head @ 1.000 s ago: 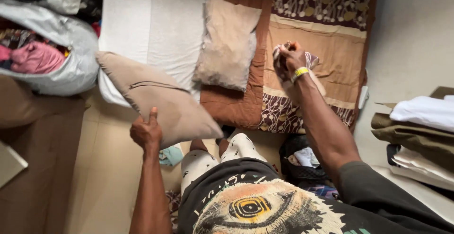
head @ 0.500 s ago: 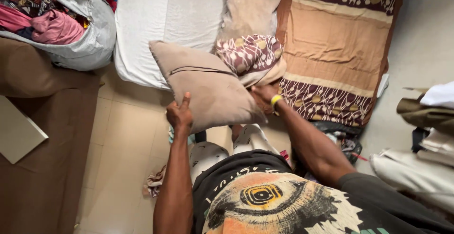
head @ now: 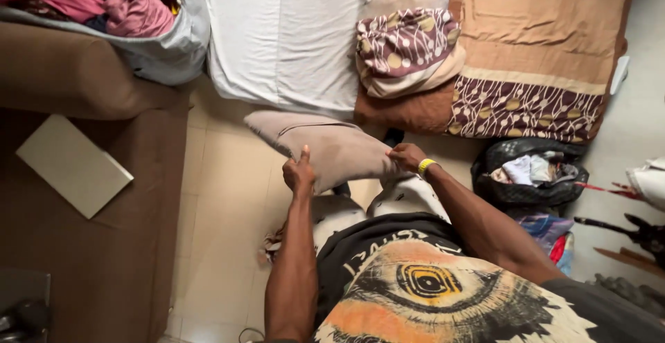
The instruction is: The person folds a brown sheet on the bed, then folds a light blue pillowcase and a patterned pillowcase. The person places the folded pillowcases on the bed and then picks up a pile of folded clothes from the floor.
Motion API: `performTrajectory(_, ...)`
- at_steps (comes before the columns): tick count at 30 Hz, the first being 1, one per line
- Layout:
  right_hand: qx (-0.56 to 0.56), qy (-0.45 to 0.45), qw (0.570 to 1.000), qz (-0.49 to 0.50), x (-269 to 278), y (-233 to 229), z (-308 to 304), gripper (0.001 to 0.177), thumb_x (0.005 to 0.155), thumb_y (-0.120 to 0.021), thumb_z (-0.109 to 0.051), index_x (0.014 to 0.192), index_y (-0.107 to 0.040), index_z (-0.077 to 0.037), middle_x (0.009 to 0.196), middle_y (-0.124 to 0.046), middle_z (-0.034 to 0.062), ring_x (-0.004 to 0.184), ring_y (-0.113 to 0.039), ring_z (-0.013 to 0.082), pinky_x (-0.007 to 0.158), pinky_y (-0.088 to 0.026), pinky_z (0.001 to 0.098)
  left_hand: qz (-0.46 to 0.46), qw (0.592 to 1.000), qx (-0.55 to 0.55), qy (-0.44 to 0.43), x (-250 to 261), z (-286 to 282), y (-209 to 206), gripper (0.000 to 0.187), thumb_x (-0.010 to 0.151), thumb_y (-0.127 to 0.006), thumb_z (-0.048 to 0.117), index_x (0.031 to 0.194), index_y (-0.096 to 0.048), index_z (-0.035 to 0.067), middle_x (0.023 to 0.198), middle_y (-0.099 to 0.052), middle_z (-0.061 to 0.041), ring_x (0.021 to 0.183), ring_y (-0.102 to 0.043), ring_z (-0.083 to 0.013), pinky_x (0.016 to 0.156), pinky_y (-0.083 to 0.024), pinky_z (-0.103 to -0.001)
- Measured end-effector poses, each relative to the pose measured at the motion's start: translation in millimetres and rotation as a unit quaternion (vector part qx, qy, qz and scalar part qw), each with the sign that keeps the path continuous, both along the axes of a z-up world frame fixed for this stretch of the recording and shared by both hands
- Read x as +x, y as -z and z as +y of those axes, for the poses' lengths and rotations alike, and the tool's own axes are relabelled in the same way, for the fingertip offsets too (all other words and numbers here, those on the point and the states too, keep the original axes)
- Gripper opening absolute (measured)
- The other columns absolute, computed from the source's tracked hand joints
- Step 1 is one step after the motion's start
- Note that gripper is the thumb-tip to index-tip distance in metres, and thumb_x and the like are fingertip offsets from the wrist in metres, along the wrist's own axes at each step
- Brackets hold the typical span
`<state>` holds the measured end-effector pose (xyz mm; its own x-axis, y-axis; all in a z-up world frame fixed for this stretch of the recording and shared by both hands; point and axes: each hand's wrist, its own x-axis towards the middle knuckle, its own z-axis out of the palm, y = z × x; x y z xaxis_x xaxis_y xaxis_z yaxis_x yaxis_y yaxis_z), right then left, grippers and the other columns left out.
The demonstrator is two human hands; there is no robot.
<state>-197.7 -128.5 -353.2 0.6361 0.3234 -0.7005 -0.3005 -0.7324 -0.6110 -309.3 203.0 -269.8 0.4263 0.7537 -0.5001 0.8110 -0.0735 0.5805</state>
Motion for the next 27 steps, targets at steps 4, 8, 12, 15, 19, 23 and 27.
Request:
performTrajectory(4,0.024,0.094,0.99,0.105,-25.3,-33.2,23.6,0.043,0.094,-0.07,-0.043,0.107,-0.073,-0.002,0.094,-0.072,0.0127,0.074,-0.068,0.0211,0.062,-0.056,0.0356,-0.009,0.998,-0.036,-0.041,-33.2,10.1,28.5,0.067,0.086,-0.071,0.059,0.085,-0.072,-0.008,0.087,-0.073,-0.028,0.082,-0.07,-0.044,0.079,-0.053,-0.053)
performTrajectory(8,0.042,0.113,0.978,0.172,-45.2,-40.7,23.5,0.038,0.094,-0.063,-0.039,0.11,-0.069,-0.005,0.098,-0.075,0.0107,0.077,-0.073,0.0219,0.065,-0.059,0.0367,0.039,0.998,0.013,-0.038,-65.8,25.0,67.0,0.072,0.09,-0.07,0.061,0.084,-0.07,-0.011,0.09,-0.07,-0.032,0.085,-0.068,-0.0466,0.08,-0.053,-0.054)
performTrajectory(12,0.021,0.097,0.984,0.149,-55.5,-62.1,14.5,0.043,0.097,-0.064,-0.042,0.11,-0.07,-0.002,0.098,-0.075,0.0111,0.079,-0.073,0.0208,0.067,-0.06,0.0356,0.006,0.999,0.022,-0.048,-63.3,30.8,51.3,0.072,0.089,-0.07,0.061,0.084,-0.07,-0.011,0.091,-0.07,-0.032,0.085,-0.068,-0.0463,0.079,-0.053,-0.054)
performTrajectory(15,0.032,0.143,0.976,0.158,-59.0,-64.2,0.0,0.041,0.098,-0.062,-0.039,0.111,-0.069,-0.002,0.096,-0.076,0.0122,0.077,-0.074,0.0229,0.067,-0.06,0.0373,-0.03,0.999,0.011,-0.039,-38.0,39.7,21.9,0.071,0.088,-0.068,0.061,0.084,-0.07,-0.01,0.089,-0.071,-0.031,0.082,-0.068,-0.0449,0.077,-0.053,-0.053)
performTrajectory(19,0.03,0.182,0.97,0.158,-70.5,-73.0,-20.5,0.034,0.098,-0.061,-0.036,0.109,-0.067,-0.004,0.095,-0.076,0.0109,0.077,-0.073,0.0221,0.067,-0.059,0.0368,-0.067,0.997,0.031,0.037,-4.5,44.7,7.0,0.075,0.092,-0.068,0.063,0.082,-0.068,-0.012,0.084,-0.069,-0.032,0.078,-0.066,-0.0456,0.075,-0.051,-0.054)
performTrajectory(23,0.037,0.217,0.962,0.164,-65.8,-81.9,-35.8,0.032,0.099,-0.061,-0.034,0.107,-0.066,-0.003,0.095,-0.075,0.0105,0.077,-0.072,0.0231,0.067,-0.057,0.0373,-0.175,0.969,0.094,0.15,55.0,60.1,-14.0,0.071,0.088,-0.07,0.067,0.081,-0.07,-0.005,0.081,-0.067,-0.029,0.077,-0.062,-0.0469,0.073,-0.049,-0.055)
performTrajectory(27,0.068,0.24,0.958,0.139,-60.3,-98.5,-50.3,0.031,0.099,-0.06,-0.034,0.109,-0.066,-0.005,0.095,-0.075,0.0097,0.08,-0.073,0.0213,0.07,-0.059,0.0363,-0.172,0.968,0.063,0.173,114.3,81.5,-35.7,0.072,0.091,-0.071,0.066,0.085,-0.068,-0.006,0.082,-0.068,-0.03,0.08,-0.063,-0.0487,0.075,-0.05,-0.055)
